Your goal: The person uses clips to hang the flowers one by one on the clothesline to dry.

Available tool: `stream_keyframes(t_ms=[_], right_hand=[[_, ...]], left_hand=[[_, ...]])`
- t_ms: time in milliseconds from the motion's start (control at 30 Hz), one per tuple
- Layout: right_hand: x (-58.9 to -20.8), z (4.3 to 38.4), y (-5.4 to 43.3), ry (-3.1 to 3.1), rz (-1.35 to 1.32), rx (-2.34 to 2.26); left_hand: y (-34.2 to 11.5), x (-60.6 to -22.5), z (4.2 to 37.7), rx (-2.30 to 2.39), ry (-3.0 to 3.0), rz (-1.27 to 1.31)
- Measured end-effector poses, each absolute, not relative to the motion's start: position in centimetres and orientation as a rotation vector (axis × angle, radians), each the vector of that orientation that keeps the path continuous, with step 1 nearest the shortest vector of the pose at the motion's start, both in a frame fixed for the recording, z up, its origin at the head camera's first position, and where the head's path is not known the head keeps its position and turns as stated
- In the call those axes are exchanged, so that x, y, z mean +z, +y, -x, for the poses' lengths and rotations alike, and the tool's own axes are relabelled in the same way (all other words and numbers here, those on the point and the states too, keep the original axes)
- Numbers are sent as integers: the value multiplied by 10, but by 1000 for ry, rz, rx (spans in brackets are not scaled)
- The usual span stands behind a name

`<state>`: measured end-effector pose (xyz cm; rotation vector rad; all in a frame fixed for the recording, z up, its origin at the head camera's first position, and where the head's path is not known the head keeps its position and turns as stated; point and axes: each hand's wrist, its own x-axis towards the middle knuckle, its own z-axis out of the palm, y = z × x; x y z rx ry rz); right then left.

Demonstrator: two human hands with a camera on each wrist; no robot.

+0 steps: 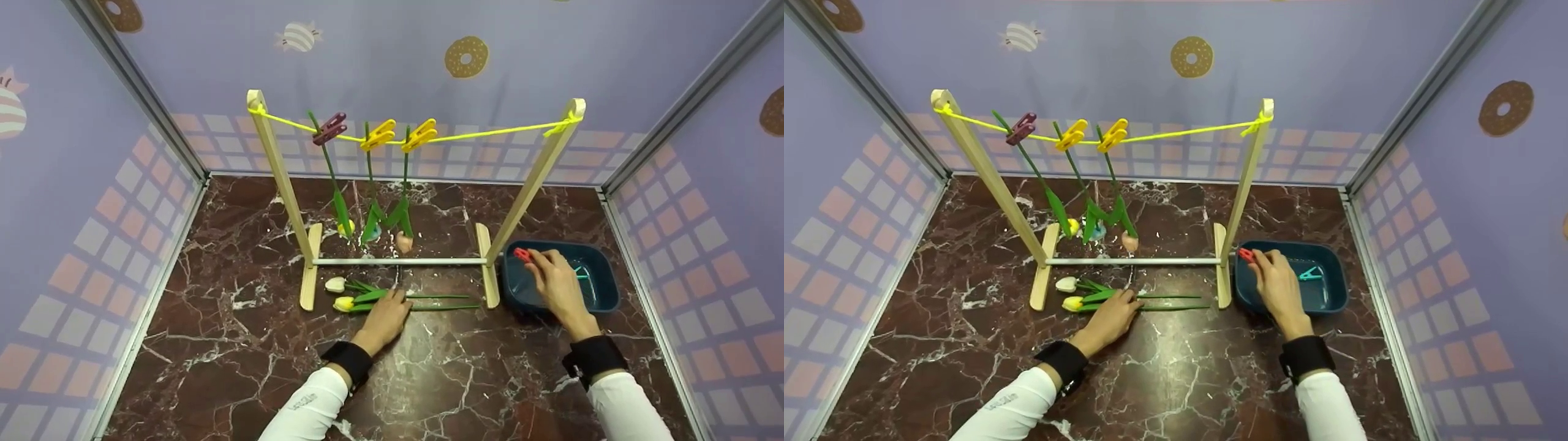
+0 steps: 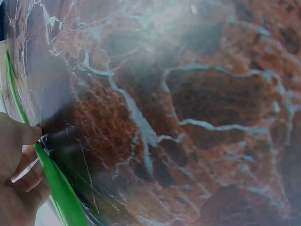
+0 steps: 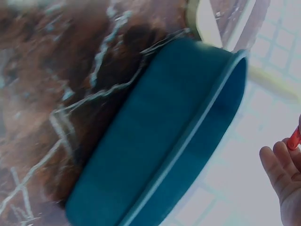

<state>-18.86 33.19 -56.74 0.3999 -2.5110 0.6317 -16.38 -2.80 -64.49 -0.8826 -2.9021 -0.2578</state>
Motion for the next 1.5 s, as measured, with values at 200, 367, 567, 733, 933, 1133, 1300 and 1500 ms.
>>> stream_keyframes(t_ms=[200,367,567,733,933,1133,1300,1500], right_hand=[[-561,192,317,-2432,-492,622],[-554,195,305,-2390,-565,602],[-545,198,291,-2358,-616,604],[-541,200,283,-2328,-640,593],[-539,201,273,-2264,-649,642],[-537,201,266,-2240,-669,659],[-538,202,264,-2255,-665,654],[-540,204,264,-2258,-655,667]], left_hand=[[-29,-651,164,-253,-2865,875],[-30,-654,164,-247,-2846,870],[-29,-653,165,-244,-2863,850],[-28,-651,164,-251,-2873,850],[-27,-650,165,-252,-2873,849],[-27,-650,166,-315,-2879,814],[-27,-650,166,-369,-2882,794],[-29,-649,165,-440,-2857,819]])
